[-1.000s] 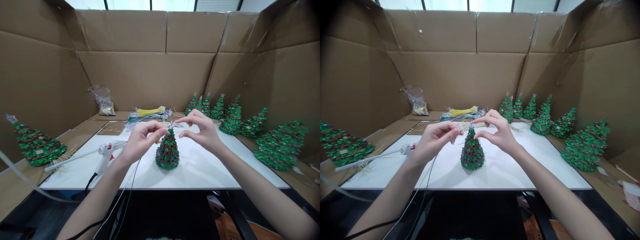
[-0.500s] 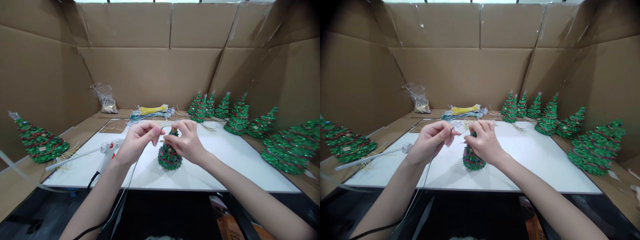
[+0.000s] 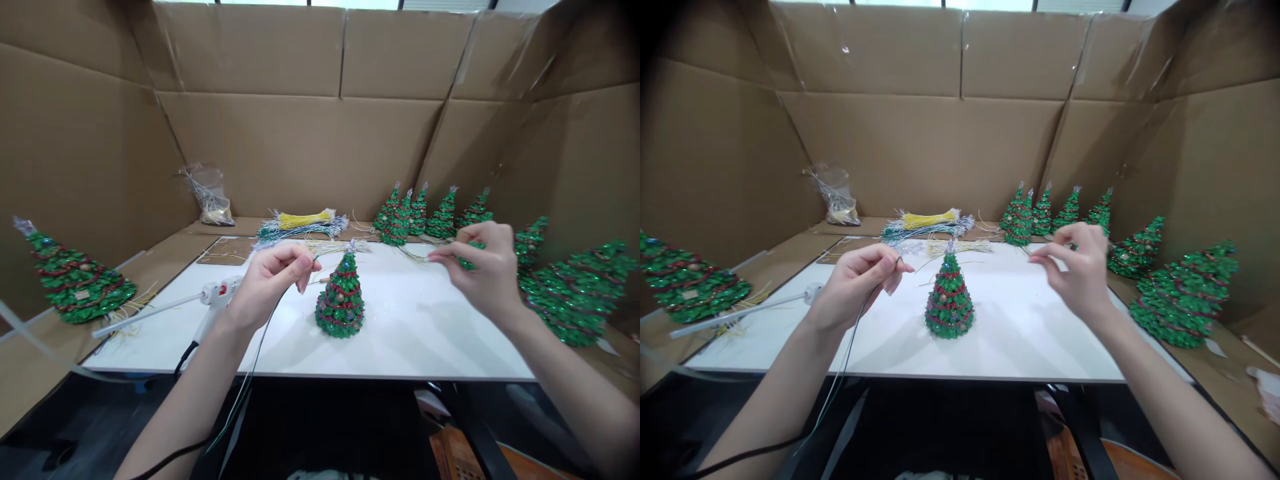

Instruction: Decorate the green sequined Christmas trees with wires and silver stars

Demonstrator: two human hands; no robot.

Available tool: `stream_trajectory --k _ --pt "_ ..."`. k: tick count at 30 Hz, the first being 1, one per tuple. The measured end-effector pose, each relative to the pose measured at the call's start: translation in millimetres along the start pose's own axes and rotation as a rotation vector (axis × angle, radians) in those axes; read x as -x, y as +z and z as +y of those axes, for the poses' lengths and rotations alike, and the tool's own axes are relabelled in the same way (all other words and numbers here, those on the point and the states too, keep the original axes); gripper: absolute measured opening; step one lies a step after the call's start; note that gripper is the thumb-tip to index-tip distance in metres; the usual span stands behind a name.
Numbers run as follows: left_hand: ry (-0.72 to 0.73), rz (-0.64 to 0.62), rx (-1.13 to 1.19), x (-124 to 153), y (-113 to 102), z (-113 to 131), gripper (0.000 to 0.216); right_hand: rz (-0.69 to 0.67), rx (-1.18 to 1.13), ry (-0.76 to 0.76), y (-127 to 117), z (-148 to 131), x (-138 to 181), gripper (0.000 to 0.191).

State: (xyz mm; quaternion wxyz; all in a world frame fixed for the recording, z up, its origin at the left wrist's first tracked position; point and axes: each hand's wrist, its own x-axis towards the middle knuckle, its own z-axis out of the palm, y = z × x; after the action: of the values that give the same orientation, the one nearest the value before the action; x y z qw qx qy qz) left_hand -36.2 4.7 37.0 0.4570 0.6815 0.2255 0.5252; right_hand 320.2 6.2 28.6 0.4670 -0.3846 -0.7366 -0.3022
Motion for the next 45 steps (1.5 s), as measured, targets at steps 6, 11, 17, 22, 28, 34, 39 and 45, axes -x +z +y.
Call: stream_trajectory --k 6,11,17,22,28,34,39,45 --pt "0.029 0.032 0.030 -2 2 3 0.026 -0.029 0.120 0.166 -9 120 62 0.018" --pt "0.061 0.064 0.032 -6 5 8 0.026 -0.065 0.108 0.274 3 150 80 0.023" --pt "0.096 0.088 0.078 -7 2 10 0.022 -0.125 0.030 0.252 19 161 83 0.023" --pt "0.087 0.088 0.092 -6 -1 8 0.021 -0.148 -0.026 0.242 23 156 88 0.029" --pt "0.080 0.072 0.094 -7 3 3 0.023 -0.191 -0.107 0.318 33 135 80 0.037" --pt "0.060 0.073 0.100 -6 4 1 0.023 -0.338 -0.284 0.481 33 77 62 0.045" --pt "0.059 0.067 0.091 -5 6 -1 0.023 -0.418 -0.489 0.699 26 32 41 0.040" --pt "0.048 0.059 0.080 -5 8 -3 0.022 -0.333 -0.567 0.737 28 14 31 0.039"
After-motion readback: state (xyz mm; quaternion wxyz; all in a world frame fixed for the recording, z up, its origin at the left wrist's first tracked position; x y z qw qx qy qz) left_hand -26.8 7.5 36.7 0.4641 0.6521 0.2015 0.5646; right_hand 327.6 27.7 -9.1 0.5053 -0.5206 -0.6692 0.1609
